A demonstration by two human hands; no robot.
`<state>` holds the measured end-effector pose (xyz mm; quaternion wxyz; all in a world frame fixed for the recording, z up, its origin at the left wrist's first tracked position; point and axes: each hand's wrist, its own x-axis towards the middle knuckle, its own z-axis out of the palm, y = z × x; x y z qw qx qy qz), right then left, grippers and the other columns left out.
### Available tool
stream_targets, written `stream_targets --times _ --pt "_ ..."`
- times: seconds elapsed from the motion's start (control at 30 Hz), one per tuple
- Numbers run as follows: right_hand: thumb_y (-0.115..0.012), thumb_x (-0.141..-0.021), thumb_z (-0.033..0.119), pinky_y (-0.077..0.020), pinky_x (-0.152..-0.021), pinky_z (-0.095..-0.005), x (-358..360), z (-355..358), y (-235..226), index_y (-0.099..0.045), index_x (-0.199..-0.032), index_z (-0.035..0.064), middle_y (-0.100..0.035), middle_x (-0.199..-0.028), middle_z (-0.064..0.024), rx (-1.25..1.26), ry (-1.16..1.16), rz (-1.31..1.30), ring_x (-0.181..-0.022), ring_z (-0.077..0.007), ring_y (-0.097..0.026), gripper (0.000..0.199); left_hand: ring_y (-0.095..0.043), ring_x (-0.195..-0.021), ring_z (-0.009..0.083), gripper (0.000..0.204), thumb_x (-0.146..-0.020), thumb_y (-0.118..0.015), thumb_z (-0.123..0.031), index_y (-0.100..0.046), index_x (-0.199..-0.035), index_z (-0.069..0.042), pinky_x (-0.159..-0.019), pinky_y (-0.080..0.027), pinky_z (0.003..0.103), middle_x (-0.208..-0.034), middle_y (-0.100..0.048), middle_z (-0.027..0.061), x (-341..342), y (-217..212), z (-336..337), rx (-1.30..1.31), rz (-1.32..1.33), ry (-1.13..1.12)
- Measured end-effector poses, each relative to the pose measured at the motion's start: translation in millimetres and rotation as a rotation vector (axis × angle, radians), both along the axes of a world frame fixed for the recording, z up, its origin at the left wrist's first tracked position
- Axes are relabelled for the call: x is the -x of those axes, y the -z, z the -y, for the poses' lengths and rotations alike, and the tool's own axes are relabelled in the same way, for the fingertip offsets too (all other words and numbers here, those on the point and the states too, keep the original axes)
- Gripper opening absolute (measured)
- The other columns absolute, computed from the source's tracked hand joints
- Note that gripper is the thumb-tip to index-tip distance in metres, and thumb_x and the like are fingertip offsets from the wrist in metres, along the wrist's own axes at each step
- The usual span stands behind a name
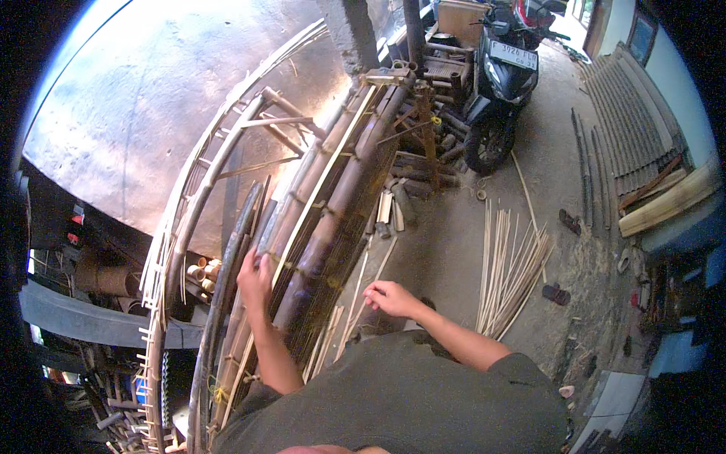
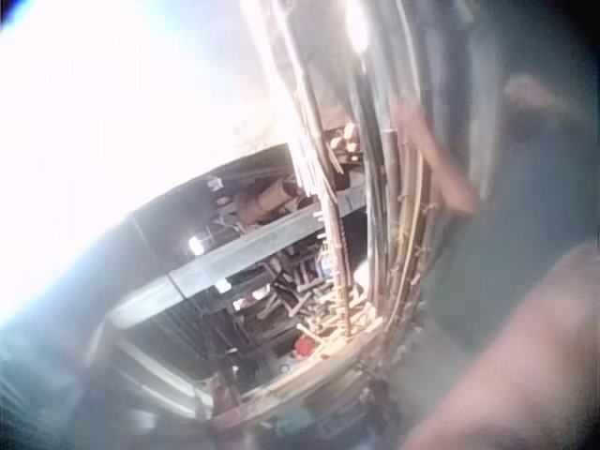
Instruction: The person ties bundles of bamboo poles together using yellow string. They repeatedly wrap the string around the poles and tie knots to secure them.
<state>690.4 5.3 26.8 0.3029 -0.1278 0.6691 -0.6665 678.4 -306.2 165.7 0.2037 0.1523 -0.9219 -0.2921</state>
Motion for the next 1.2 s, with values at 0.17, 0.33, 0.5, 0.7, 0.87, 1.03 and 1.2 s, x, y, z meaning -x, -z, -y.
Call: stream_targets --times 0.17,0.33,0.5,0.7,0.87,1.03,1.2 --pt "-0.05 -0.098 0.02 -0.0499 -0.066 -0.0255 114.3 -73.7 -7.7 -0.062 -0.099 0.001 -0.066 -0.085 -0.0038 -0.021 0.184 -0.06 -0.071 -0.0088 -0.06 0.022 -0.066 -0.08 0.0308 0.037 -0.087 -0.065 -0.018 -0.059 -0.12 -0.003 -0.076 -0.052 0.039 -0.11 -0.065 0.0189 176.9 -11.4 -109.1 0.048 -0.156 0.263" --pt "-0.05 -0.098 0.02 -0.0496 -0.068 -0.0255 209.2 -101.6 -23.1 -0.061 -0.101 0.0007 -0.066 -0.085 -0.005 0.048 0.275 -0.038 -0.071 -0.0097 -0.059 0.023 -0.064 -0.09 0.0379 0.033 -0.083 -0.067 -0.02 -0.064 -0.113 -0.007 -0.08 -0.05 0.045 -0.106 -0.066 0.0193 322.3 31.3 -136.1 0.112 -0.019 0.255" --pt "-0.048 -0.099 0.018 -0.0502 -0.068 -0.026 277.8 -118.9 6.5 -0.06 -0.102 -0.0003 -0.066 -0.086 -0.0061 -0.017 0.249 0.049 -0.071 -0.0105 -0.06 0.022 -0.064 -0.092 0.0403 0.03 -0.077 -0.072 -0.021 -0.066 -0.102 -0.005 -0.081 -0.049 0.048 -0.097 -0.067 0.0217 412.7 55.1 -147.8 0.146 0.252 0.239" --pt "-0.048 -0.099 0.019 -0.0502 -0.065 -0.0258 360.6 -145.9 31.0 -0.06 -0.101 -0.0001 -0.066 -0.083 -0.0061 -0.025 0.16 0.095 -0.068 -0.0104 -0.059 0.023 -0.063 -0.087 0.0422 0.018 -0.082 -0.059 -0.015 -0.068 -0.093 -0.004 -0.078 -0.049 0.048 -0.088 -0.065 0.025 450.5 83.6 -139.6 0.069 0.27 0.383" --pt "-0.048 -0.099 0.021 -0.0498 -0.065 -0.0257 455.5 -134.7 6.4 -0.061 -0.101 -0.0003 -0.066 -0.083 -0.0055 -0.098 0.151 0.024 -0.07 -0.01 -0.059 0.025 -0.063 -0.087 0.0418 0.02 -0.084 -0.055 -0.012 -0.067 -0.096 -0.002 -0.077 -0.049 0.046 -0.091 -0.065 0.0243 484.7 68.3 -160.4 -0.037 0.235 0.35" --pt "-0.049 -0.098 0.019 -0.0493 -0.066 -0.0253 527.9 -107.4 -9.6 -0.061 -0.101 -0.0003 -0.066 -0.085 -0.0059 -0.069 0.013 -0.015 -0.072 -0.0097 -0.059 0.023 -0.063 -0.09 0.0409 0.021 -0.084 -0.055 -0.014 -0.067 -0.097 -0.002 -0.078 -0.049 0.046 -0.093 -0.064 0.0255 492.3 53.9 -170.1 -0.058 0.415 0.34" --pt "-0.05 -0.097 0.03 -0.0489 -0.075 -0.0297 561.6 -86.8 -30.1 -0.061 -0.108 0.0077 -0.063 -0.087 0.0003 0.464 0.124 0.988 -0.08 -0.0101 -0.058 0.027 -0.063 -0.096 0.0383 0.026 -0.085 -0.056 -0.02 -0.064 -0.104 -0.004 -0.081 -0.048 0.045 -0.098 -0.066 0.023 513.0 88.8 -189.7 -0.127 0.414 0.111"
